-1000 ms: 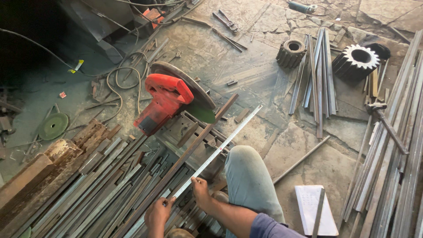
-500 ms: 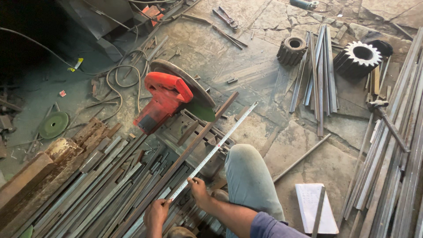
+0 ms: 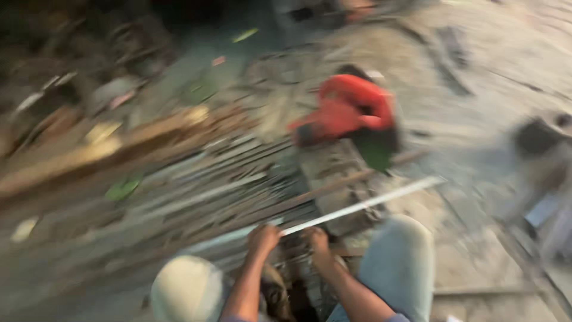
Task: The person measures a length of metal tubing with a tape measure while sitting on the floor and then uses an abrasive chop saw to cut the tubing.
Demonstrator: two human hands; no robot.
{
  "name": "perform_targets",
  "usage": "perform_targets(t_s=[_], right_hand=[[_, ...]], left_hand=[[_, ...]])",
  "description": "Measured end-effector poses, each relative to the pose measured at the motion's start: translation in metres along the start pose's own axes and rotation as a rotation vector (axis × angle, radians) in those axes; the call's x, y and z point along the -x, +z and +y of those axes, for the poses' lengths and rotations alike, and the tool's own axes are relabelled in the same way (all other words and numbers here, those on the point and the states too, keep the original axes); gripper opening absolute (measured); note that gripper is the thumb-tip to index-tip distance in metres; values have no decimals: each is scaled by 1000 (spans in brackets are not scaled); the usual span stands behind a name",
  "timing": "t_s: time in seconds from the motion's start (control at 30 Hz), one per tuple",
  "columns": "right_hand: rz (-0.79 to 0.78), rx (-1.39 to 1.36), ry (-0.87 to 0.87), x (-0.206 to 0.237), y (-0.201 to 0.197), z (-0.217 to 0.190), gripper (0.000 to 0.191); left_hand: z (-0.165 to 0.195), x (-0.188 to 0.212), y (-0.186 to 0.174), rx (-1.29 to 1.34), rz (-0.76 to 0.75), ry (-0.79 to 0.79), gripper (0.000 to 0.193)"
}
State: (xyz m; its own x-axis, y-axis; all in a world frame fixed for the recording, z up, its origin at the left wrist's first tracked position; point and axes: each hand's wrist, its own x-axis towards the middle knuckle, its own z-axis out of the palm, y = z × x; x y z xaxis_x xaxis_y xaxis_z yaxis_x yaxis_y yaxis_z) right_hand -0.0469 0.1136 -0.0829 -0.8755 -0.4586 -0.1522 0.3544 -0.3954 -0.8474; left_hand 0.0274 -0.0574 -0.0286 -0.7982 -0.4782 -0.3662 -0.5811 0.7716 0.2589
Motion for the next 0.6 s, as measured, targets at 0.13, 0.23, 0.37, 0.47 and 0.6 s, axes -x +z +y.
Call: perform_targets(t_s=[0.13, 0.23, 0.37, 0.47, 0.6], right_hand=[[186, 6, 384, -3, 13, 7, 21], [178, 7, 514, 0, 24, 5, 18], [174, 115, 646, 7, 34, 1, 16], [189, 132, 674, 6, 37, 3, 18], [123, 198, 686, 1, 37, 9, 25]], left_hand=[[-14, 8, 0, 132, 23, 14, 38], [-18, 15, -1, 84, 55, 24, 41], [-20, 20, -3, 74, 129, 18, 43], [-21, 22, -6, 88, 163, 34, 39], [-19, 23, -10, 81, 112, 29, 40]])
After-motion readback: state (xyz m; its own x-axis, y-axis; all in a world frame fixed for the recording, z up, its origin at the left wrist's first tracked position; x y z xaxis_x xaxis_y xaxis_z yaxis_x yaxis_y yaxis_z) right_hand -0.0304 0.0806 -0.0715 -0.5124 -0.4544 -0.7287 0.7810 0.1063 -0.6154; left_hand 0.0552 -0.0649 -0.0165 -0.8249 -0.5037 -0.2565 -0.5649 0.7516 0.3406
